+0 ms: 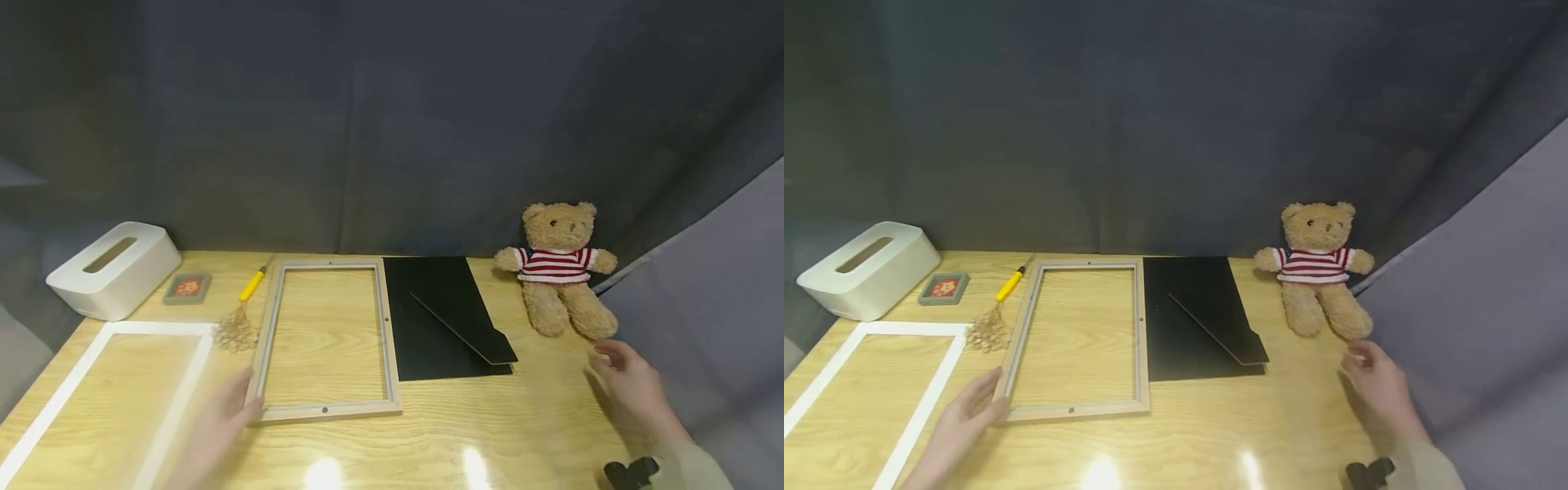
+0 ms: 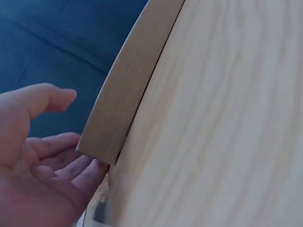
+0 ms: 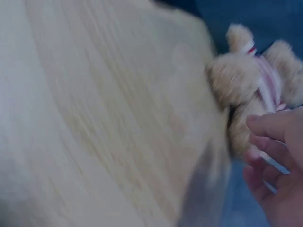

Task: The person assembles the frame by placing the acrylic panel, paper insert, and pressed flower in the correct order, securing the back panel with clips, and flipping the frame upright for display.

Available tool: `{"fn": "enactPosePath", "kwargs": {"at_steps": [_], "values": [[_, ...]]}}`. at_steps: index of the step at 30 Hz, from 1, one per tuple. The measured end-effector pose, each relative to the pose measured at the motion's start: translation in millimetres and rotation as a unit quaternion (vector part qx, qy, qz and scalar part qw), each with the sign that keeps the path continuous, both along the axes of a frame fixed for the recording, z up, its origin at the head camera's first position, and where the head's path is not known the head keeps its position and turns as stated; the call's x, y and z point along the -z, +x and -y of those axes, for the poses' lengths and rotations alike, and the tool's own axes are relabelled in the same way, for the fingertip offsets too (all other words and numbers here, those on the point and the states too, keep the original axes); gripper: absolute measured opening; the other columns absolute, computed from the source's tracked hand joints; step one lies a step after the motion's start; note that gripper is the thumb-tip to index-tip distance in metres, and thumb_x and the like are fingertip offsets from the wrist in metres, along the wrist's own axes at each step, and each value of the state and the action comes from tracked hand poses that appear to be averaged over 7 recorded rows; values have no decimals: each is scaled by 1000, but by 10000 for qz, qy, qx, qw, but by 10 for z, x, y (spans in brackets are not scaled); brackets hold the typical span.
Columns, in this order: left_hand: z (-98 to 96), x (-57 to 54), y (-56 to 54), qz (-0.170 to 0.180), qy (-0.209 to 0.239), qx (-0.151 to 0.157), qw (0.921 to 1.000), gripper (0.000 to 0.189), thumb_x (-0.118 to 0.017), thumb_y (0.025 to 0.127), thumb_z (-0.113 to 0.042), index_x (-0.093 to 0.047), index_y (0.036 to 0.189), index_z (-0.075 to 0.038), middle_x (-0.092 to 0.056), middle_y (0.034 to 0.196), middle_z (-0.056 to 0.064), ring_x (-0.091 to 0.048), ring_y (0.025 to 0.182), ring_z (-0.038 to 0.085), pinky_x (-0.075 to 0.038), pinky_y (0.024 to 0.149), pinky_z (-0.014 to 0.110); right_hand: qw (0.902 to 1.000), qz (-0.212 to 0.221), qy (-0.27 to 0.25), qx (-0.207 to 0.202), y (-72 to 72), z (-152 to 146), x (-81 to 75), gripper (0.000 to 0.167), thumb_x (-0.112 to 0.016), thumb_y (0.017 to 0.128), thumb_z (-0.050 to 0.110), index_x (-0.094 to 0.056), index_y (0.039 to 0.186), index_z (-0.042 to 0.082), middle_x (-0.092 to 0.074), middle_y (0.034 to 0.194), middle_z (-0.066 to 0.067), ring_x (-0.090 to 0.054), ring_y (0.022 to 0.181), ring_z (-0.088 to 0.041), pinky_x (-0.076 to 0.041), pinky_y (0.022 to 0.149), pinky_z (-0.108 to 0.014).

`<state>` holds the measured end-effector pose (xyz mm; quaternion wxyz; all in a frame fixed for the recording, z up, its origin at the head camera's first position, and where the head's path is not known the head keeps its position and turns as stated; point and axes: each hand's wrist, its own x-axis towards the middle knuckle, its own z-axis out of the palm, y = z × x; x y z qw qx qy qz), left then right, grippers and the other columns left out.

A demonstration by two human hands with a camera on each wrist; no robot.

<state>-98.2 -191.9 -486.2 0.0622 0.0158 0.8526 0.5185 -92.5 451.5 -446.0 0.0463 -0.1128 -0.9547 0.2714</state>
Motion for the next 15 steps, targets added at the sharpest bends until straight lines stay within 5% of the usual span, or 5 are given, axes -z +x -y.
{"fn": "enactPosePath", "kwargs": {"at_steps": [7, 15], "values": [[-25, -9, 26, -103, 206, -51, 9997, 68, -63, 93, -27, -29, 145, 2, -38, 144, 26, -36, 129, 46, -30, 102, 61, 9982, 252, -291, 460, -87, -297, 168, 59, -62, 93, 25, -38, 134, -11, -45, 126, -35, -46, 110, -49, -45, 80, -56], [-13, 53, 3, -151, 52, 78, 9998, 71, -61, 94, -33, -27, 145, 3, -34, 146, 28, -33, 130, 49, -32, 101, 61, 9922, 1035, -49, 692, -155, -492, 212, 97, -61, 87, 54, -21, 139, -18, -29, 135, -42, -36, 117, -56, -40, 87, -63]]}}
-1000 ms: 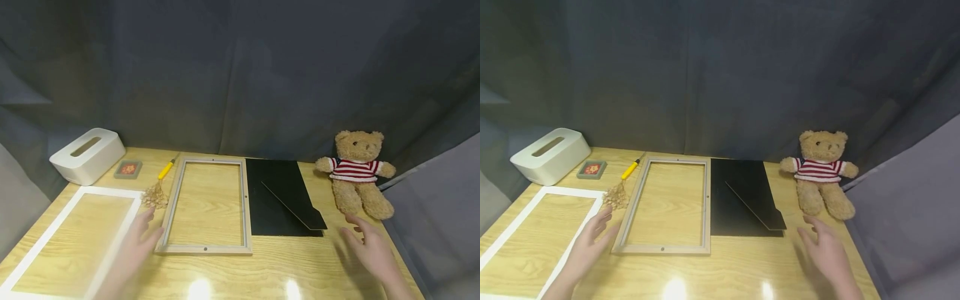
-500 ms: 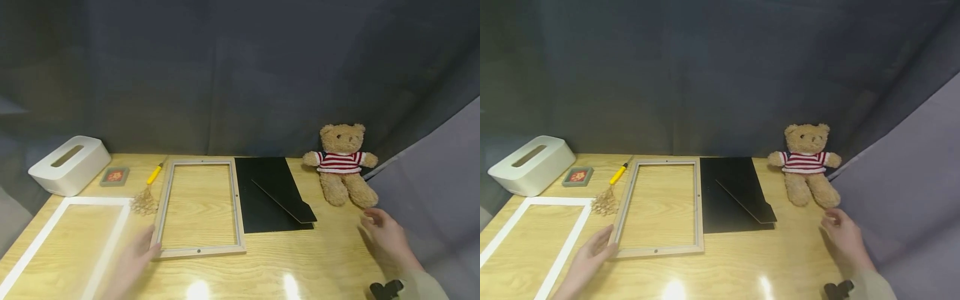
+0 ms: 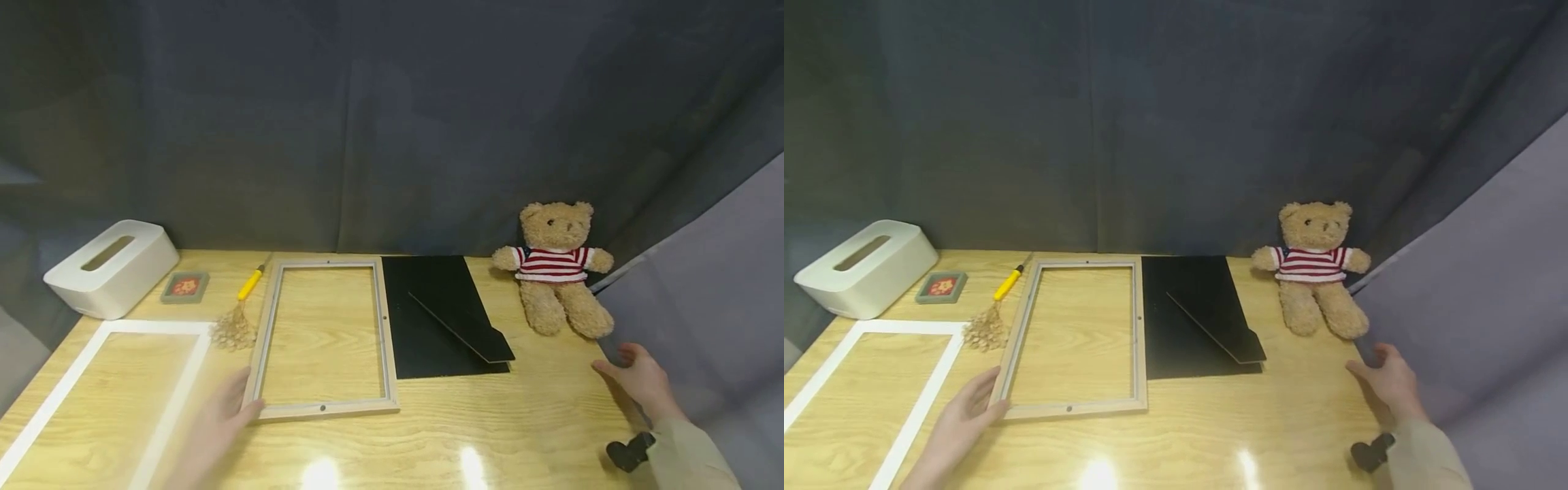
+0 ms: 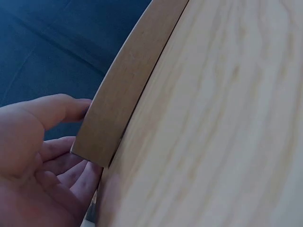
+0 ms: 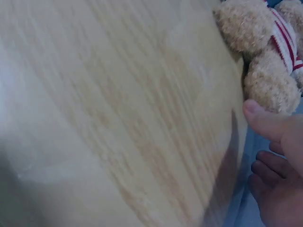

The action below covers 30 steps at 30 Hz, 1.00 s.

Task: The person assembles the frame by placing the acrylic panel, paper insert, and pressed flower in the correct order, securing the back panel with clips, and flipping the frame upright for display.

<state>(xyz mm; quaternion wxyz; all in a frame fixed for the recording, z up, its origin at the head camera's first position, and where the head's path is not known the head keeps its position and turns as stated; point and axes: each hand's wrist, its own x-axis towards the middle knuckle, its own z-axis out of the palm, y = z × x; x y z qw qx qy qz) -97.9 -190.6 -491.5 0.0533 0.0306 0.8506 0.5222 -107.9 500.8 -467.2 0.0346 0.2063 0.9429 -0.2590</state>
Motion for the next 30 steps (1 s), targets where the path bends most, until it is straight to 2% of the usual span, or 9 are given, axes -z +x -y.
{"fn": "enactPosePath", "kwargs": {"at_steps": [4, 6, 11, 15, 17, 20, 24, 27, 30], "values": [[0, 43, -16, -90, -20, 122, 9999, 72, -60, 94, -35, -26, 145, 3, -31, 146, 29, -30, 131, 50, -31, 101, 61, 9985, 517, -197, 8, -16, -53, -1, 113, -55, 85, 64, -6, 140, -21, -17, 139, -44, -24, 122, -61, -34, 93, -66], [-4, 47, -18, -153, -21, 156, 9998, 72, -60, 94, -34, -26, 145, 4, -31, 146, 30, -30, 131, 51, -31, 101, 60, 9976, 638, -261, -10, -15, -69, 6, 115, -55, 85, 64, -2, 140, -22, -18, 138, -45, -25, 122, -60, -34, 93, -66], [-14, 1, -26, -241, -56, 196, 9995, 71, -59, 95, -32, -25, 145, 5, -29, 146, 32, -29, 130, 52, -31, 101, 61, 9988, 170, -405, 224, -17, -41, 28, 110, -67, 83, 54, -9, 141, -20, -42, 127, -39, -40, 116, -54, -38, 91, -62], [-11, -19, -25, -186, -195, 202, 9994, 72, -59, 95, -33, -24, 145, 5, -29, 146, 32, -30, 130, 52, -32, 100, 61, 9970, -33, -711, 303, 11, -24, -15, 108, -72, 81, 48, -14, 140, -21, -49, 117, -33, -41, 114, -52, -37, 92, -61], [-11, -16, -20, -168, -245, 209, 9993, 72, -59, 95, -33, -24, 145, 5, -29, 146, 32, -30, 130, 51, -33, 100, 61, 9937, -3, -1083, 289, 41, -28, -70, 103, -70, 84, 45, -15, 140, -21, -50, 114, -28, -44, 113, -48, -41, 92, -58], [-15, -23, -15, -204, -245, 207, 9993, 72, -59, 95, -31, -23, 145, 6, -28, 146, 33, -30, 130, 52, -33, 99, 62, 9860, -14, -1647, 269, 100, -53, -179, 87, -64, 91, 39, -21, 140, -18, -52, 109, -16, -56, 100, -26, -50, 87, -45], [-24, -37, -17, -209, -149, 169, 9995, 72, -60, 95, -31, -24, 145, 6, -27, 146, 33, -28, 131, 52, -31, 101, 61, 9692, -308, -2442, 45, 189, -90, -329, 52, -49, 100, 22, -26, 126, -17, -57, 98, 1, -61, 78, -3, -57, 72, -30], [-24, -27, -14, -193, -173, 130, 9996, 72, -60, 94, -30, -25, 145, 5, -28, 146, 32, -29, 131, 51, -32, 101, 60, 9499, -486, -3086, -76, 260, -114, -445, 31, -40, 102, 12, -28, 117, -13, -62, 91, 8, -67, 77, -11, -58, 69, -31], [-23, -2, 3, -168, -261, 130, 9994, 73, -61, 94, -31, -25, 145, 5, -30, 146, 31, -30, 130, 51, -33, 101, 60, 9445, -631, -3224, 53, 350, -132, -577, 30, -38, 103, 13, -30, 116, -13, -64, 85, 12, -69, 76, -16, -58, 67, -32]]}}
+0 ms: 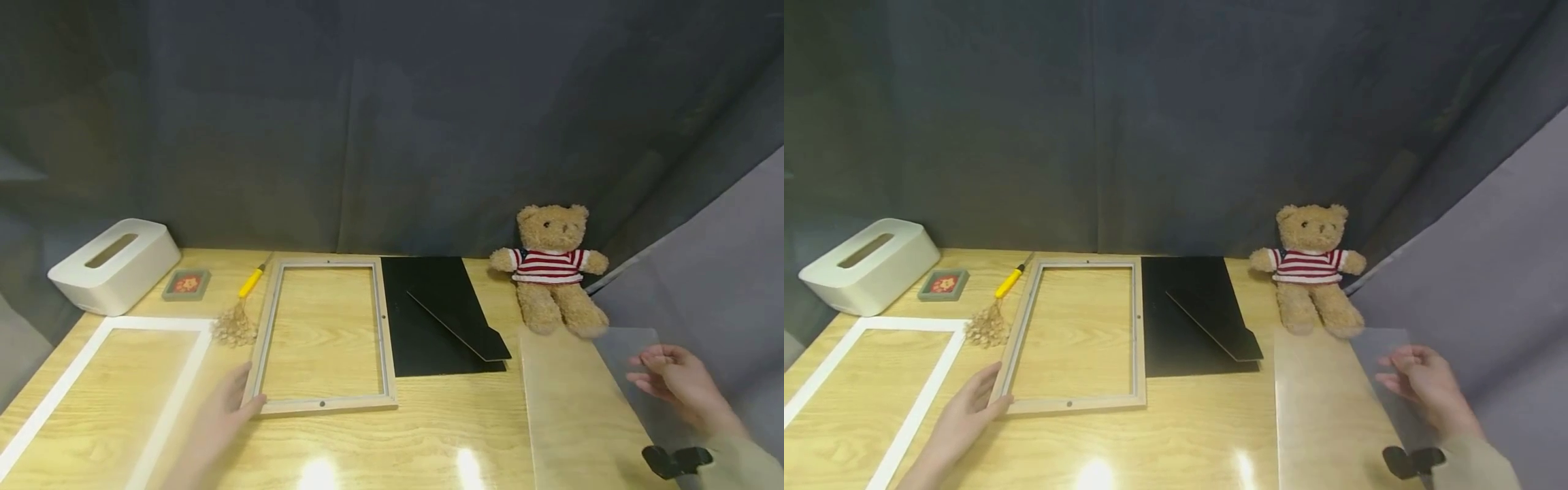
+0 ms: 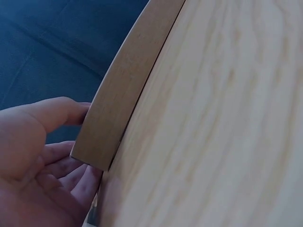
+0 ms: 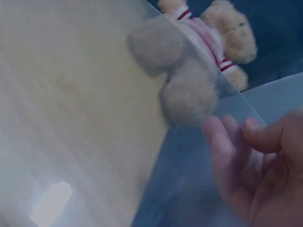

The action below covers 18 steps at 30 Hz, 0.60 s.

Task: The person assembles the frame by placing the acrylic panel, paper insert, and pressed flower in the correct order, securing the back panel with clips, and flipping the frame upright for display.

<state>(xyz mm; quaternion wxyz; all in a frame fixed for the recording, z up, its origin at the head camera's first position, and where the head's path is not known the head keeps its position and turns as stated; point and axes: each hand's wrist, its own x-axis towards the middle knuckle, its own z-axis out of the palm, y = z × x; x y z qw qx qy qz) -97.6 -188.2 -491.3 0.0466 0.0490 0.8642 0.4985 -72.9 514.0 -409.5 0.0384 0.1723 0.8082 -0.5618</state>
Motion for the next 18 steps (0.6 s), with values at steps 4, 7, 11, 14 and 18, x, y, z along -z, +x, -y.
{"fn": "enactPosePath", "kwargs": {"at_steps": [4, 7, 11, 14, 18], "values": [[6, 19, 13, 1, -2, 23, 10000, 73, -62, 93, -31, -25, 145, 5, -30, 146, 31, -31, 130, 51, -33, 100, 60, 9989, -316, 24, 350, 89, 38, -157, 32, -43, 102, 18, -35, 116, -10, -64, 82, 12, -70, 73, -15, -58, 65, -30], [7, 11, 15, -34, 46, 19, 10000, 72, -61, 94, -30, -25, 145, 6, -29, 146, 32, -30, 130, 51, -33, 100, 60, 9955, -739, -454, 386, 123, 109, -271, 27, -50, 100, 22, -39, 113, 1, -66, 83, 8, -70, 72, -17, -58, 62, -30], [13, 6, 9, -40, 95, 41, 9999, 72, -61, 94, -28, -24, 145, 6, -29, 146, 32, -30, 130, 51, -33, 101, 59, 9877, -1202, -973, 237, 104, 269, -460, 26, -56, 96, 24, -41, 110, 10, -68, 86, 6, -70, 72, -19, -58, 61, -31], [13, 10, -4, -55, 144, 50, 9999, 73, -62, 94, -28, -24, 145, 6, -29, 146, 32, -31, 130, 51, -32, 102, 59, 9786, -1529, -1376, 15, 43, 450, -621, 26, -56, 96, 20, -40, 112, 7, -69, 89, 1, -71, 75, -22, -58, 64, -33], [7, 22, -22, -39, 179, 38, 9998, 73, -62, 93, -29, -24, 145, 6, -28, 146, 32, -30, 131, 50, -31, 103, 58, 9509, -1990, -2305, -555, -77, 735, -773, 20, -51, 97, 6, -39, 112, 1, -69, 94, -8, -70, 80, -27, -57, 69, -35]]}}
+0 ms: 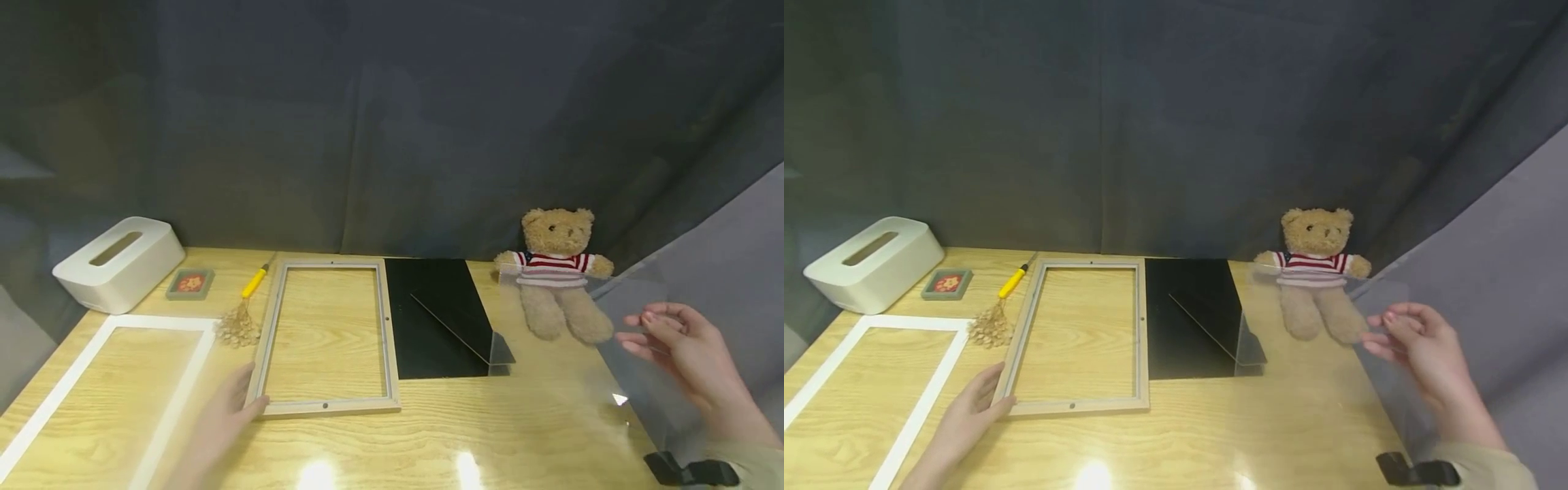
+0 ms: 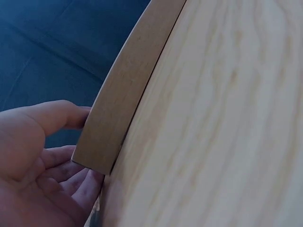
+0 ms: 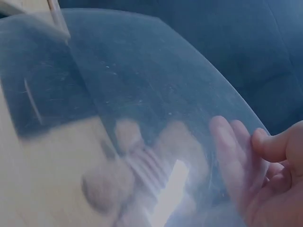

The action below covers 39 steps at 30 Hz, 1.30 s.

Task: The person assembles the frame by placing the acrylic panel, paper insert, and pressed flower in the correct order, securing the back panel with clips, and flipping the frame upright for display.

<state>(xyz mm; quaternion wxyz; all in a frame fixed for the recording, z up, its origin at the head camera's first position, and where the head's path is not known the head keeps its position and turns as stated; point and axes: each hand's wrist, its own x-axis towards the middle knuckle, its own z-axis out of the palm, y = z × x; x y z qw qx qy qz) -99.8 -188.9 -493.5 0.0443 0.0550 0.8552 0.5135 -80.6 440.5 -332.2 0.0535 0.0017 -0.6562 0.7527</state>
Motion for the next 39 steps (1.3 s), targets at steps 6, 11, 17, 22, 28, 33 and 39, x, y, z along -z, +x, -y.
{"fn": "enactPosePath", "kwargs": {"at_steps": [6, 11, 17, 22, 28, 33, 39], "values": [[-23, -14, -4, -46, -62, -13, 10000, 71, -62, 94, -26, -25, 144, 8, -28, 146, 32, -30, 131, 50, -32, 103, 55, 9960, -376, -600, -554, -212, 386, -120, 12, -45, 98, -2, -43, 110, -2, -68, 97, -15, -70, 83, -30, -56, 72, -38], [-45, -43, 8, -25, -134, -47, 9999, 70, -62, 94, -24, -25, 144, 8, -28, 146, 32, -30, 131, 49, -31, 103, 55, 9931, -491, -765, -742, -384, 644, -229, 17, -47, 98, -2, -39, 113, -5, -67, 98, -17, -70, 85, -30, -55, 75, -38], [-66, -88, 33, 70, -70, -7, 10000, 71, -61, 94, -25, -24, 145, 8, -25, 148, 32, -27, 132, 50, -30, 104, 56, 9949, -318, -714, -640, -609, 899, -325, 28, -51, 97, 3, -33, 116, -5, -68, 98, -17, -70, 85, -29, -55, 75, -38], [-72, -108, 27, -2, -19, 17, 10000, 70, -60, 95, -23, -23, 145, 8, -24, 148, 32, -26, 133, 50, -29, 104, 57, 9954, -16, -825, -483, -865, 1186, -264, 28, -50, 98, 6, -32, 117, -4, -67, 98, -15, -70, 87, -27, -55, 77, -36], [-59, -88, 25, 18, 24, -29, 10000, 69, -60, 95, -23, -24, 145, 8, -25, 148, 32, -26, 133, 50, -29, 104, 57, 9905, 466, -1221, -426, -1197, 1647, -6, 16, -39, 101, 1, -33, 115, -3, -64, 98, -15, -69, 89, -27, -53, 84, -35], [-53, -82, 30, -1, 25, -53, 10000, 69, -61, 94, -22, -25, 144, 8, -25, 147, 32, -27, 133, 50, -29, 104, 58, 9901, 805, -1080, -407, -1428, 2016, 181, 21, -37, 102, 5, -32, 121, -3, -62, 101, -15, -70, 87, -26, -54, 82, -35], [-48, -98, 36, -47, 131, -41, 9999, 70, -62, 93, -20, -24, 144, 9, -26, 147, 33, -27, 132, 51, -29, 103, 59, 9887, 977, -981, -575, -1681, 2417, 391, 30, -39, 102, 3, -30, 129, -8, -55, 113, -26, -69, 87, -27, -54, 82, -36]]}}
